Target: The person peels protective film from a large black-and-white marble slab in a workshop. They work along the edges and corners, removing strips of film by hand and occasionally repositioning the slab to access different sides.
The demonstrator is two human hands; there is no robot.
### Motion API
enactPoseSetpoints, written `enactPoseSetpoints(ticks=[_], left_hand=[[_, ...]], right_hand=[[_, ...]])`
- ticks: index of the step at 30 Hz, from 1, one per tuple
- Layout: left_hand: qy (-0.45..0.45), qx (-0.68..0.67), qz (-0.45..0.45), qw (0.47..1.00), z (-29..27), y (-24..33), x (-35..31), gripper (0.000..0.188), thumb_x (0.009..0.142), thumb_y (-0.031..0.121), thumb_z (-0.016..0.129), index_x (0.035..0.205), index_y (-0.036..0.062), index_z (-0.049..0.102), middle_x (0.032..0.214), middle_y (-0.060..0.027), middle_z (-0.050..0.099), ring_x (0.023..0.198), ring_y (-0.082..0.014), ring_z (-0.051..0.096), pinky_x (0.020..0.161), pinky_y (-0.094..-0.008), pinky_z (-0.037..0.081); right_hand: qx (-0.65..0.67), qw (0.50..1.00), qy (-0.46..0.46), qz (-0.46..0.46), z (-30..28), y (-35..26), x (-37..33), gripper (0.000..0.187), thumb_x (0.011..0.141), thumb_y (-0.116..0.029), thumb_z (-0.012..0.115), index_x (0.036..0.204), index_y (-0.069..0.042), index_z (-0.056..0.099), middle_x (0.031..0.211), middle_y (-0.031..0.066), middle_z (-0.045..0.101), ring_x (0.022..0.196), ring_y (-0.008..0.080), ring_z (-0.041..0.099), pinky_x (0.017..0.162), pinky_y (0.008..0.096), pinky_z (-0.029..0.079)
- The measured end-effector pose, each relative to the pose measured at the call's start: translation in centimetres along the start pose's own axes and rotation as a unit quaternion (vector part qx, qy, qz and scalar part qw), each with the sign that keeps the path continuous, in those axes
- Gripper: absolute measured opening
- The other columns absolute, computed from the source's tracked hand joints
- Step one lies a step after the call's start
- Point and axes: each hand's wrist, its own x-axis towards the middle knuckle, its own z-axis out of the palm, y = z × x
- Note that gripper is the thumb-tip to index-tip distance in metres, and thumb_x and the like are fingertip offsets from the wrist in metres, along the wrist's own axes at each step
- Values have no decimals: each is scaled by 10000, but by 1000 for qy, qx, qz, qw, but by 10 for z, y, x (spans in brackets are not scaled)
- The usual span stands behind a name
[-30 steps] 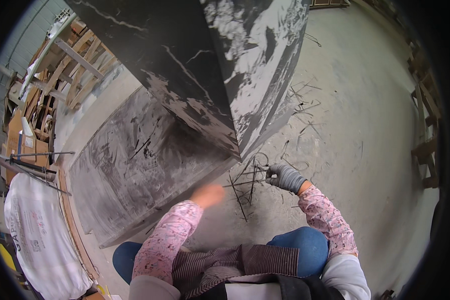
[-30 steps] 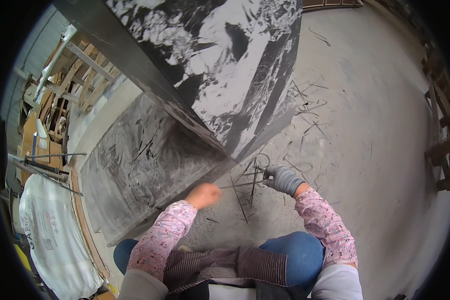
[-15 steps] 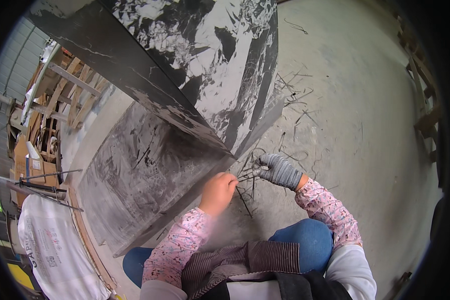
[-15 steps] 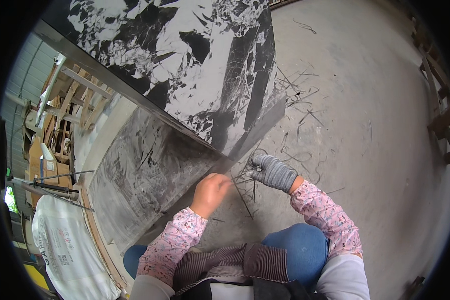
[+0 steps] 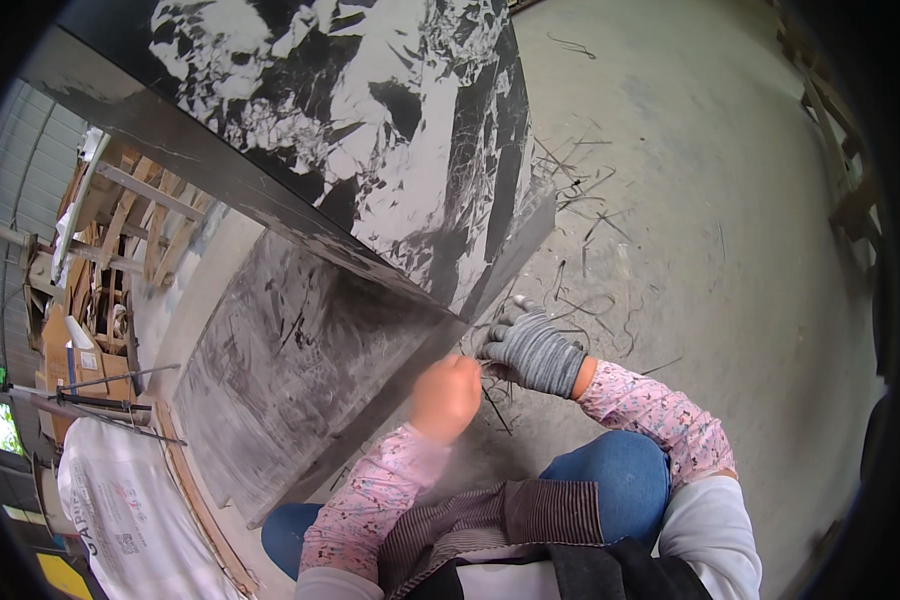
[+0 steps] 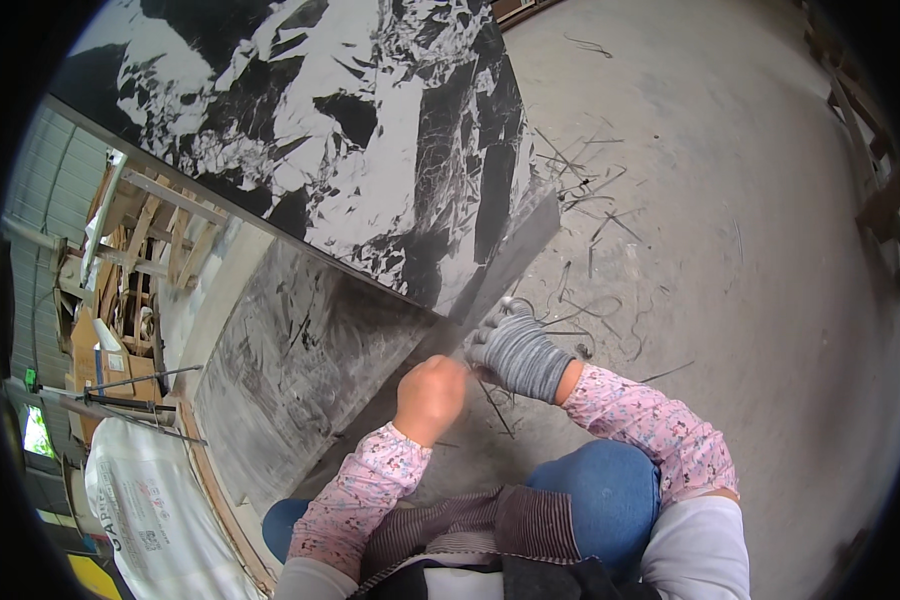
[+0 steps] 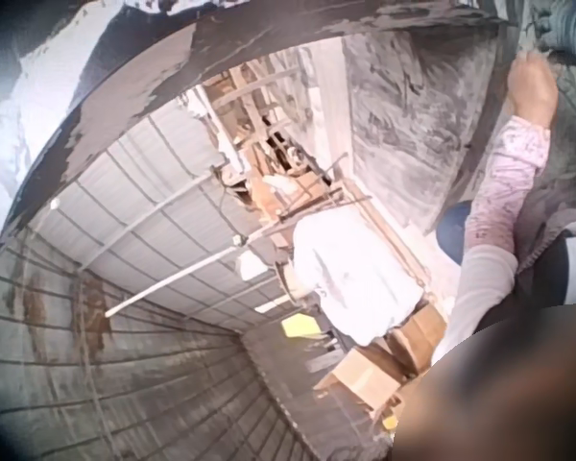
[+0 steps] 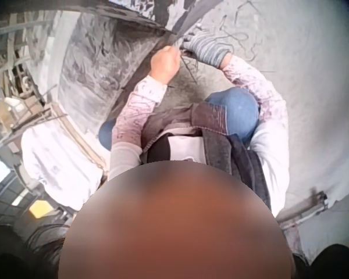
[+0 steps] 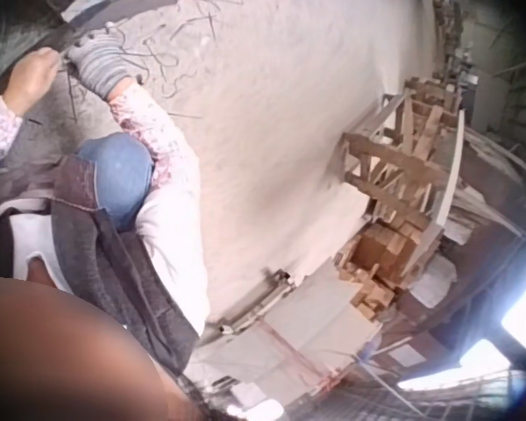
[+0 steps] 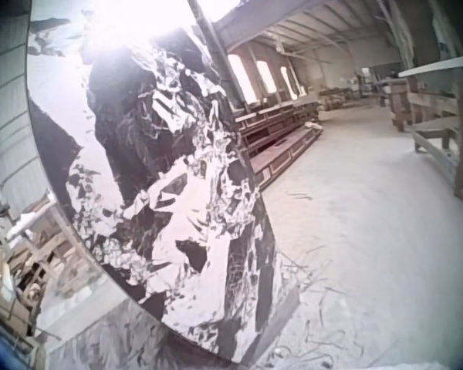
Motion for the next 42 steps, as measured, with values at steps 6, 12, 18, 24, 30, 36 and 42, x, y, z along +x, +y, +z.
enactPoseSetpoints(ticks=[6, 12, 18, 24, 30, 36, 42], left_hand=[[54, -30, 35, 997, -28, 6, 13, 59, 870, 75, 627, 859, 69, 684, 835, -144, 654, 774, -367, 639, 661, -455, 515], [103, 101, 35, 989, -36, -5, 26, 63, 904, 117, 673, 955, 79, 669, 819, -108, 648, 745, -335, 642, 651, -434, 518], [126, 137, 45, 981, -23, -6, 41, 75, 872, 90, 680, 946, 82, 668, 812, -100, 631, 732, -326, 633, 649, -428, 517], [195, 173, 105, 960, -18, -26, 43, 115, 861, 119, 684, 959, 71, 646, 814, -50, 595, 715, -262, 606, 610, -401, 476], [190, 158, 121, 961, 10, -41, 43, 140, 843, 92, 701, 969, 62, 647, 800, -49, 587, 712, -249, 604, 587, -394, 470], [179, 150, 89, 968, 45, -52, 36, 129, 817, 80, 687, 943, 81, 661, 769, -66, 592, 685, -281, 610, 583, -406, 489], [224, 152, 95, 958, 6, -35, 44, 167, 822, 63, 702, 987, 59, 671, 810, -86, 624, 691, -295, 612, 597, -416, 496]], right_hand=[[-6, 999, 40, -2, 17, 39, -4, 158, 767, -300, 729, 907, -227, 719, 886, -9, 692, 948, 217, 658, 1088, 522, 374], [75, 972, 202, 91, -13, 34, 12, 431, 725, -60, 749, 1150, -90, 685, 1183, 161, 660, 952, 358, 647, 797, 444, 542], [143, 981, 126, 28, 23, 30, 47, 309, 751, -57, 665, 1060, -60, 670, 1024, 166, 647, 953, 369, 638, 817, 462, 533], [176, 964, 198, -26, 31, 37, 53, 356, 703, -25, 677, 1057, -69, 685, 1002, 139, 653, 920, 355, 640, 785, 455, 538], [183, 962, 196, -55, 51, 53, 47, 350, 657, -41, 717, 1006, -67, 686, 971, 140, 638, 893, 357, 632, 751, 455, 536], [121, 984, 117, -50, 74, 66, 38, 251, 693, -82, 702, 942, -64, 671, 900, 142, 597, 885, 350, 621, 718, 455, 528], [149, 963, 213, -67, 44, 52, 50, 254, 725, -95, 703, 976, -76, 673, 923, 129, 596, 865, 345, 619, 706, 447, 530]])
